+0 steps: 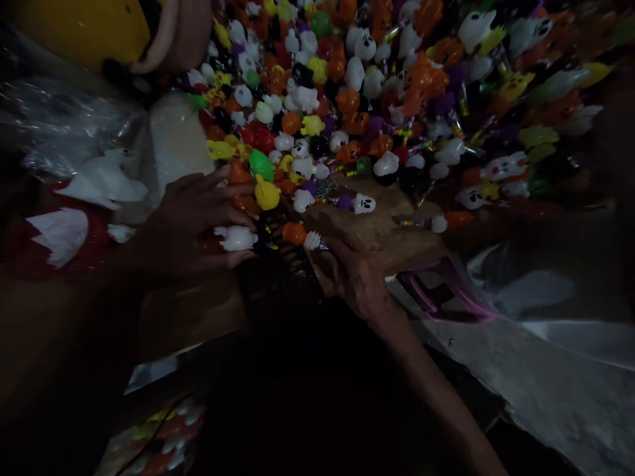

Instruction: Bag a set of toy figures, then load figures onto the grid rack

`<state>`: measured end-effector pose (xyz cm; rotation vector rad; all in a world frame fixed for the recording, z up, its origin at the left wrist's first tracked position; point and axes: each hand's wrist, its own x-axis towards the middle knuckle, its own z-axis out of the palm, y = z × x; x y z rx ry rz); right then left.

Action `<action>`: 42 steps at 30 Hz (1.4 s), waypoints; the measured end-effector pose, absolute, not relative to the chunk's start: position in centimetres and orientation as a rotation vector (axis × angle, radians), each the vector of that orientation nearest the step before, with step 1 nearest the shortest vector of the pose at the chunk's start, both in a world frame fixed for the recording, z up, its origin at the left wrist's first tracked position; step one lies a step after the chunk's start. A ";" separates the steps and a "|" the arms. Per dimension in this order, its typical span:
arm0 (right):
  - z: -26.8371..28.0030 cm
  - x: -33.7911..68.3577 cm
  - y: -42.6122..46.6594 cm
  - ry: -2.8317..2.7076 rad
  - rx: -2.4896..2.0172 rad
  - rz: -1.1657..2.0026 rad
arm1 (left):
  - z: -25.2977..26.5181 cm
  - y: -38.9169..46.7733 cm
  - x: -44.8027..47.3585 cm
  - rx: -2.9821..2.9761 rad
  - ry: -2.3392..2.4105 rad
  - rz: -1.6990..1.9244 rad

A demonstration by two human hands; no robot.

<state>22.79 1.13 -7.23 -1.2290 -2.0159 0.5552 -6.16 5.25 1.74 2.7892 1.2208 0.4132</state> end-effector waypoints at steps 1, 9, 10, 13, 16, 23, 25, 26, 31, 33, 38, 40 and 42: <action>-7.2 23.0 1.1 -2.049 -1.236 0.528 | 1.8 5.3 -6.1 2.771 1.243 0.412; -4.0 20.6 3.9 -2.153 -1.184 0.607 | 2.5 5.7 -5.3 2.615 1.216 0.400; -3.7 20.1 4.3 -2.095 -1.168 0.655 | 2.7 5.7 -5.3 2.561 1.201 0.424; -3.8 18.6 5.1 -1.867 -1.104 0.836 | 3.2 5.6 -5.3 2.321 1.214 0.573; -4.9 17.8 5.3 -1.753 -1.082 0.925 | 3.2 5.6 -5.3 2.097 1.254 0.735; -5.6 17.0 5.7 -1.998 -1.098 0.463 | 3.4 5.8 -4.1 2.127 1.315 0.720; -5.5 16.4 5.6 -2.035 -1.137 0.379 | 3.5 6.0 -3.8 2.199 1.295 0.675; -5.6 16.0 5.6 -2.045 -1.169 0.342 | 3.5 6.1 -3.6 2.246 1.256 0.662; -6.2 14.5 4.8 -2.057 -1.360 0.289 | 3.4 6.5 -3.0 2.360 1.163 0.745; -6.4 14.4 4.3 -2.079 -1.399 0.312 | 3.4 6.4 -2.8 2.345 1.204 0.740; -5.7 16.4 3.8 -2.091 -1.227 0.382 | 3.7 6.0 -2.5 2.287 1.380 0.663; -5.3 18.1 4.7 -2.054 -1.288 0.268 | 3.8 5.8 -2.3 2.263 1.419 0.637; -5.2 19.7 6.1 -2.072 -1.421 0.105 | 3.9 5.7 -2.2 2.258 1.439 0.617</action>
